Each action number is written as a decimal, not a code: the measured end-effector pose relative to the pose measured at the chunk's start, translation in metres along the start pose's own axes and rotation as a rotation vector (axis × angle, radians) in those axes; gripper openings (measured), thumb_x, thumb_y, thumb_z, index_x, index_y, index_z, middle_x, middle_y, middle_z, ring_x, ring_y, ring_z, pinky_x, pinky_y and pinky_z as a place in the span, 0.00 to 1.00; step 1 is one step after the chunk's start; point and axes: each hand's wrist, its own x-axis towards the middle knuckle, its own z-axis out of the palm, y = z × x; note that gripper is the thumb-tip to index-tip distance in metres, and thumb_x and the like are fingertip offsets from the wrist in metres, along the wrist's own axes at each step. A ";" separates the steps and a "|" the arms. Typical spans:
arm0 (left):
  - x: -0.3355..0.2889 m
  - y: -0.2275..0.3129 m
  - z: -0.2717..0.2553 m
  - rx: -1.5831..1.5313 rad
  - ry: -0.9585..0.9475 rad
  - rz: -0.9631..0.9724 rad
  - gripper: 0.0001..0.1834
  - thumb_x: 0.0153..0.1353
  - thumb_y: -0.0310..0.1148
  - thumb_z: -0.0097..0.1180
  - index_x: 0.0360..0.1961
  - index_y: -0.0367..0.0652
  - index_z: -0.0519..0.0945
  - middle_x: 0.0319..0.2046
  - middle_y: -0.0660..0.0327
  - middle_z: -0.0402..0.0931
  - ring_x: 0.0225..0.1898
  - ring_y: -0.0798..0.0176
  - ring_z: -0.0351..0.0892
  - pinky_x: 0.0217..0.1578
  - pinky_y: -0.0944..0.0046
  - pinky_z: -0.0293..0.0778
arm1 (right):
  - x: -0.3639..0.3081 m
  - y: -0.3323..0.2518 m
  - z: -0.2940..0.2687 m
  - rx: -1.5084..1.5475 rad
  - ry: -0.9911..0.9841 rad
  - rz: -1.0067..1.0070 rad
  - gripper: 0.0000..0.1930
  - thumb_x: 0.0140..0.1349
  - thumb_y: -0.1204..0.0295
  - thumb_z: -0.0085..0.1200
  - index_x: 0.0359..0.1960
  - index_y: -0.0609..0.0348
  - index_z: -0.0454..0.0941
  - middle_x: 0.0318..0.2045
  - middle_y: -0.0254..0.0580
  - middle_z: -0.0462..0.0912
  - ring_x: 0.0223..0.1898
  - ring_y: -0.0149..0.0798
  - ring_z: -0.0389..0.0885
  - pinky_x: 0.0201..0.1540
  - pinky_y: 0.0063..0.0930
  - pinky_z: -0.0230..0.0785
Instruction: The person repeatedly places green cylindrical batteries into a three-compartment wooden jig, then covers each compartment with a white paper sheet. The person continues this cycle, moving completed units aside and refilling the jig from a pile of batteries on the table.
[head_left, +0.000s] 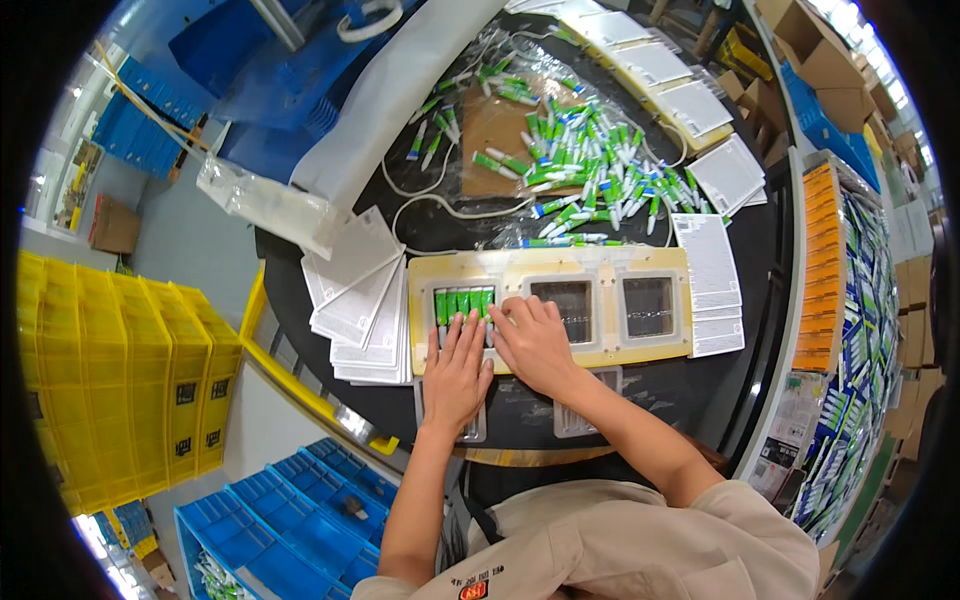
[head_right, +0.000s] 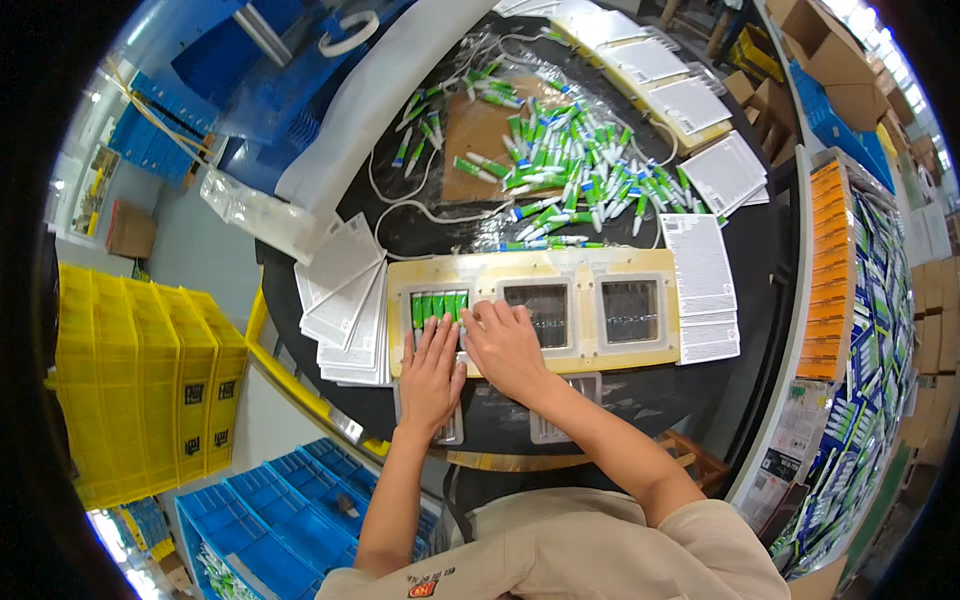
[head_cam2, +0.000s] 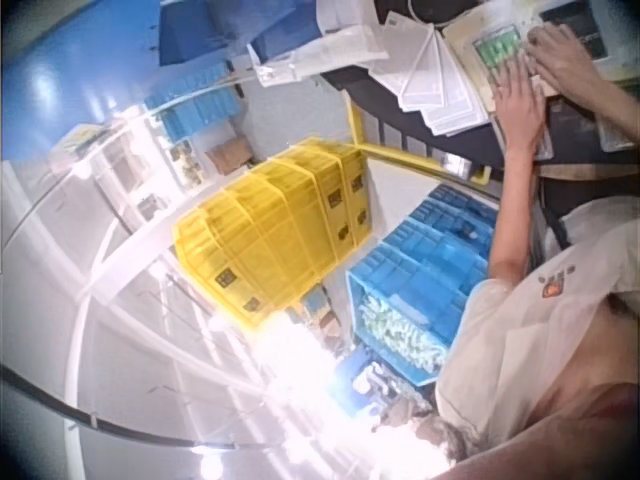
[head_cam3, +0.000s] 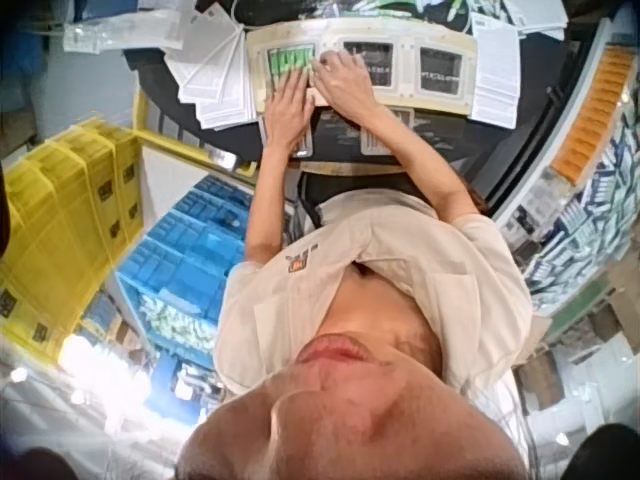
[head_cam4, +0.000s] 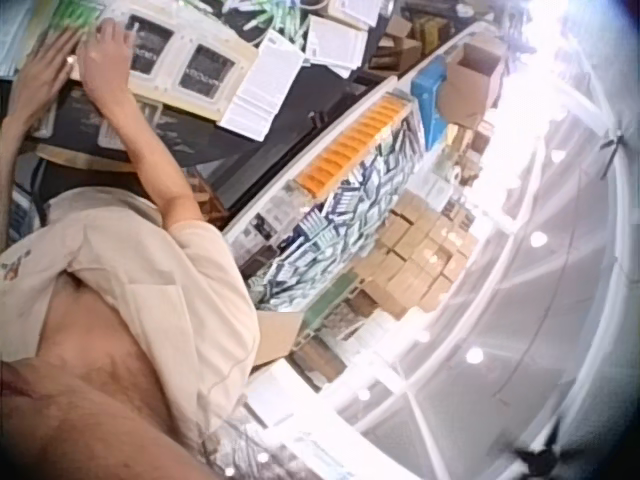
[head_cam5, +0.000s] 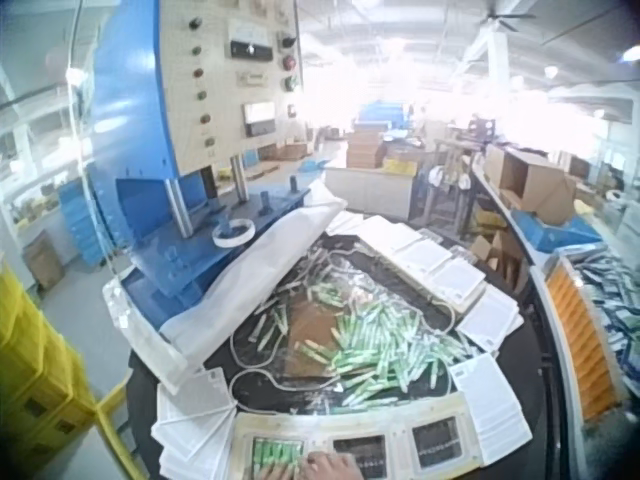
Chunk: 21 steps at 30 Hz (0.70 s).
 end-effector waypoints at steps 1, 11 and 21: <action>0.001 0.001 -0.001 0.014 -0.016 -0.010 0.31 0.67 0.37 0.54 0.71 0.43 0.68 0.73 0.57 0.62 0.76 0.53 0.56 0.74 0.41 0.46 | 0.006 0.007 -0.005 0.021 -0.015 -0.038 0.18 0.58 0.67 0.64 0.50 0.58 0.82 0.43 0.39 0.78 0.44 0.44 0.74 0.44 0.39 0.63; 0.217 -0.039 -0.006 0.010 0.307 0.254 0.24 0.59 0.20 0.52 0.58 0.33 0.75 0.59 0.49 0.76 0.60 0.46 0.75 0.59 0.53 0.74 | 0.112 0.192 -0.023 -0.223 -0.228 0.083 0.02 0.54 0.77 0.59 0.30 0.58 0.82 0.38 0.43 0.80 0.48 0.49 0.78 0.47 0.43 0.75; 0.272 -0.057 -0.003 0.124 0.144 0.437 0.09 0.56 0.24 0.60 0.39 0.41 0.80 0.38 0.59 0.80 0.44 0.53 0.80 0.42 0.58 0.78 | 0.005 0.069 -0.090 0.061 0.293 -0.067 0.12 0.50 0.82 0.66 0.38 0.62 0.85 0.32 0.43 0.81 0.31 0.44 0.80 0.31 0.35 0.76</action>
